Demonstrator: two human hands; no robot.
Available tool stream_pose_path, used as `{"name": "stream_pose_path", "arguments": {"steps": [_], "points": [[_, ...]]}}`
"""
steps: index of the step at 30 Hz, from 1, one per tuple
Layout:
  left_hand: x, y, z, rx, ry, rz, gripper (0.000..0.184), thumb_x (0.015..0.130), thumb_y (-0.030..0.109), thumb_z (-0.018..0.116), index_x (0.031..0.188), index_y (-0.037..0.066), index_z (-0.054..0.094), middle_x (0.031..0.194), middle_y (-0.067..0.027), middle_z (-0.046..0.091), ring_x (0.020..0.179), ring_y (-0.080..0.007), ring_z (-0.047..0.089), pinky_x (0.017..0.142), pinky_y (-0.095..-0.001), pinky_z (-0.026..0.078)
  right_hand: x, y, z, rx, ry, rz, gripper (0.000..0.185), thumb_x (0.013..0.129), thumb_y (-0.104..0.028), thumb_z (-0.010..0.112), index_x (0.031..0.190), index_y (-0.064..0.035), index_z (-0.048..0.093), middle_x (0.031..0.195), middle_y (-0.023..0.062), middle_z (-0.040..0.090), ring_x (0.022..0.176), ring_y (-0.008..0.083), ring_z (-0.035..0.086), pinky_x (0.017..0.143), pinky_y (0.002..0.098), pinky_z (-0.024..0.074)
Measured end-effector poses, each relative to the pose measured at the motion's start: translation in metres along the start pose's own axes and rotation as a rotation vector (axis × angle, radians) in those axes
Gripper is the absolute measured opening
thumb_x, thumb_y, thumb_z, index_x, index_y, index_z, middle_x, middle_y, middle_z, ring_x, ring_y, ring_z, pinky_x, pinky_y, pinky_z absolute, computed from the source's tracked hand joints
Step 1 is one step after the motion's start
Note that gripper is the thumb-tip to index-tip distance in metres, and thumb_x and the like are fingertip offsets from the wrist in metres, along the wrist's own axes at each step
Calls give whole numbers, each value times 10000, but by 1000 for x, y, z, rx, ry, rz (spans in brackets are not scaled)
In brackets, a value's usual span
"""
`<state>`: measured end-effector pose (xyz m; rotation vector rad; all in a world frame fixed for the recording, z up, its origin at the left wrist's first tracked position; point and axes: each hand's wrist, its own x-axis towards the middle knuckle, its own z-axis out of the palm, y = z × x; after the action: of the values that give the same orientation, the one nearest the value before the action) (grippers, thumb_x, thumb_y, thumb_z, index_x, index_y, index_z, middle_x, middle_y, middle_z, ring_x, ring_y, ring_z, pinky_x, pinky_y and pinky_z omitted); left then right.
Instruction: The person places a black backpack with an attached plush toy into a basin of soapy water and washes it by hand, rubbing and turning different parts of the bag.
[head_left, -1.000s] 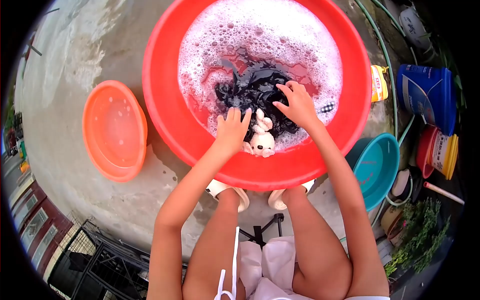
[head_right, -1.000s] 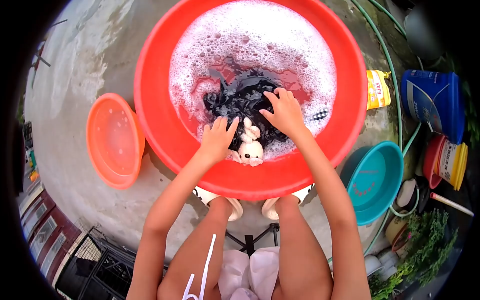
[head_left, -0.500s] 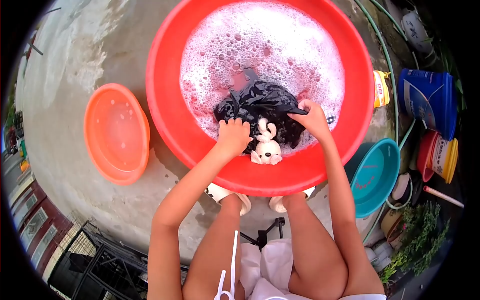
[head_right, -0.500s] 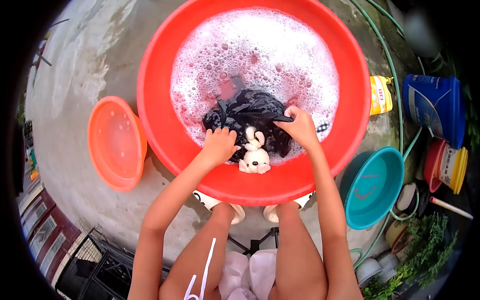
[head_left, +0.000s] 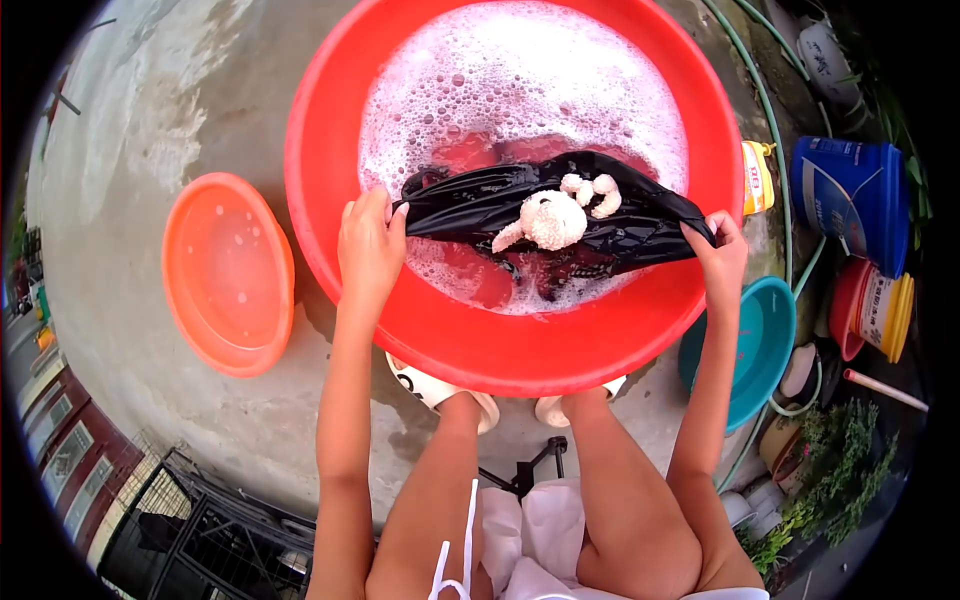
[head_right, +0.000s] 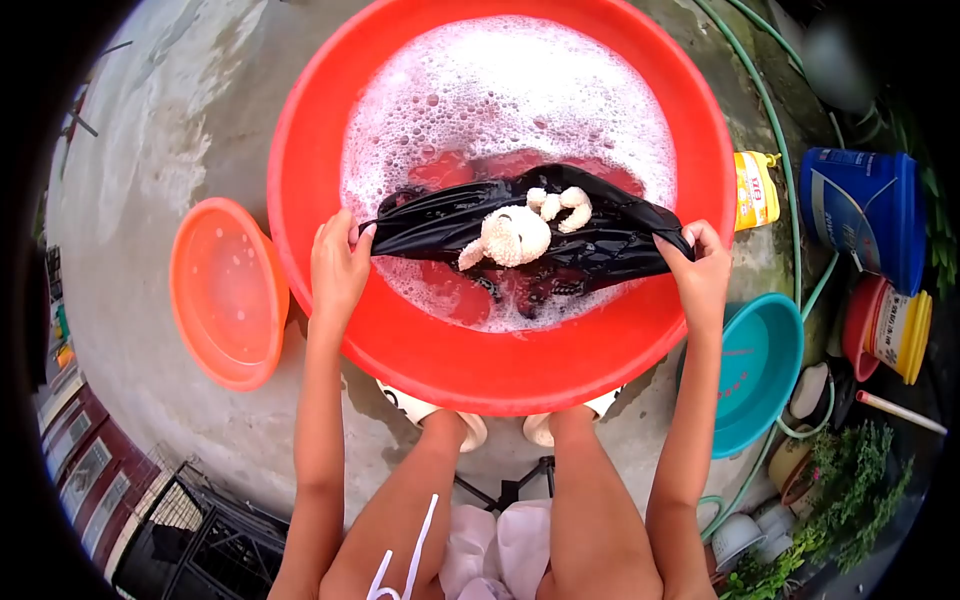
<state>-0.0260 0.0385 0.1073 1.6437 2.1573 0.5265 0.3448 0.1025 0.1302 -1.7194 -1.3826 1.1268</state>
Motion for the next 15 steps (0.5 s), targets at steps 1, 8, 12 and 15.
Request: {"name": "stream_pose_path", "arguments": {"steps": [1, 8, 12, 15], "points": [[2, -3, -1, 56, -63, -6, 216, 746, 97, 627, 718, 4, 434, 710, -141, 499, 714, -326, 485, 628, -406, 395, 2, 4, 3, -54, -52, -3, 310, 735, -32, 667, 645, -80, 374, 628, -67, 348, 587, 27, 331, 509, 197, 270], [4, -3, 12, 653, -385, 89, 163, 725, 190, 639, 775, 64, 547, 798, -85, 569, 835, -260, 562, 668, -410, 435, -20, 25, 31, -685, -562, -117, 250, 737, -191, 662, 745, -1, 500, 708, 126, 503, 652, 275, 497, 620, 363, 412], [33, 18, 23, 627, -120, 285, 206, 752, 195, 632, 808, 44, 504, 802, -103, 551, 769, -291, 557, 630, -400, 451, -11, 6, 30, -867, -492, -129, 217, 773, -215, 624, 878, -26, 607, 871, 145, 591, 796, 307, 574, 712, 373, 455], [48, 37, 55, 22, -323, 296, 288, 768, 210, 611, 924, 22, 459, 890, -155, 531, 843, -331, 536, 720, -405, 441, 9, 17, 48, -757, -241, -181, 393, 750, -288, 649, 1065, -73, 555, 969, 158, 569, 893, 311, 556, 784, 410, 438]]}}
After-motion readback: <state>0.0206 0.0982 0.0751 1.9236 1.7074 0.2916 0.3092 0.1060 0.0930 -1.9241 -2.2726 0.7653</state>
